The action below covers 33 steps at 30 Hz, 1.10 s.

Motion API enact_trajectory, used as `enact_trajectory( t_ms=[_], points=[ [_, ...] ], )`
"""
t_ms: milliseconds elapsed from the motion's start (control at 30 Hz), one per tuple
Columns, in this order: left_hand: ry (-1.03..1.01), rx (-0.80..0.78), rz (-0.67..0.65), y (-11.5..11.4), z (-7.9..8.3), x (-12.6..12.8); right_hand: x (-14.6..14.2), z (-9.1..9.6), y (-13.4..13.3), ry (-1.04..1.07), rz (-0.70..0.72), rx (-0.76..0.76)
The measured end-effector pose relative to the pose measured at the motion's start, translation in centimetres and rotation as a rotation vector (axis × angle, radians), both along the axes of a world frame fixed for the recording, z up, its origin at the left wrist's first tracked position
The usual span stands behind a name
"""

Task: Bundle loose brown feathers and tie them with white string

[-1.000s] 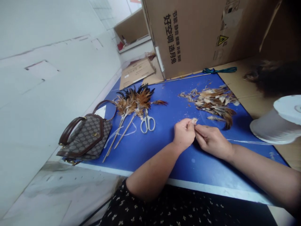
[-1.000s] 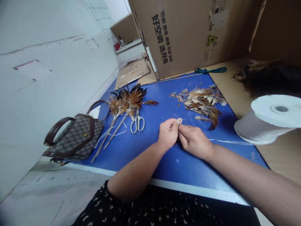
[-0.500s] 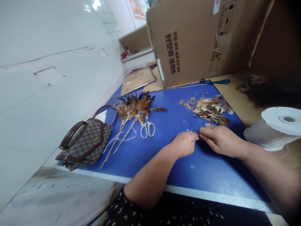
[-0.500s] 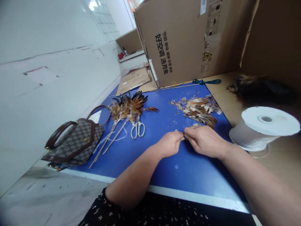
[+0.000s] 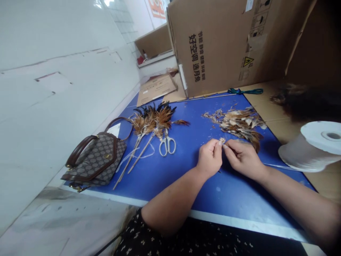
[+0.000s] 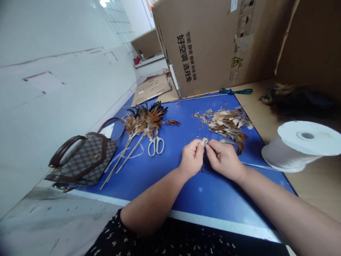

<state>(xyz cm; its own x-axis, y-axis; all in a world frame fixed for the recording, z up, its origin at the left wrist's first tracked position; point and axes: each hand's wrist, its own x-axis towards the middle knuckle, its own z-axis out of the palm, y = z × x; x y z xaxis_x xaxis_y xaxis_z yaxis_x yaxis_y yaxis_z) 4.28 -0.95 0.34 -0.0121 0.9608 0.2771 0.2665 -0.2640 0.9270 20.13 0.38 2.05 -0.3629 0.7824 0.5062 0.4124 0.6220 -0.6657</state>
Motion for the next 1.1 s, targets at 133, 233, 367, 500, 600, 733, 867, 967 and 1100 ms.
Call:
enact_trajectory(
  t_ms=[133,233,367,500,600,733,867,967,1100],
  points=[
    [-0.040,0.024,0.014,-0.2,0.1,0.4,-0.7,-0.4,-0.6,-0.056,0.005,0.113],
    [-0.156,-0.085,0.020,-0.3,0.2,0.6,-0.9,-0.5,-0.9,-0.110,0.042,0.118],
    [-0.280,-0.190,0.041,0.0,-0.4,0.8,-0.9,-0.6,-0.7,-0.150,0.067,0.151],
    [-0.415,-0.343,-0.038,0.8,-0.5,0.7,-0.1,-0.6,0.3,-0.187,0.058,0.149],
    [-0.462,-0.277,-0.064,1.2,0.0,0.4,0.8,-0.5,0.8,-0.189,-0.002,0.096],
    [-0.591,-0.249,0.012,1.2,0.6,0.1,1.3,-0.4,0.5,-0.142,-0.079,0.028],
    [-0.813,-0.484,-0.093,1.2,1.0,-0.1,1.2,0.1,0.1,-0.129,0.015,0.075],
    [-0.880,-0.516,-0.127,1.3,1.3,-0.6,1.2,0.8,0.1,-0.156,0.093,0.115],
    [-0.869,-0.531,-0.140,1.5,1.4,-1.1,1.2,1.2,0.1,-0.145,0.130,0.104]
  ],
)
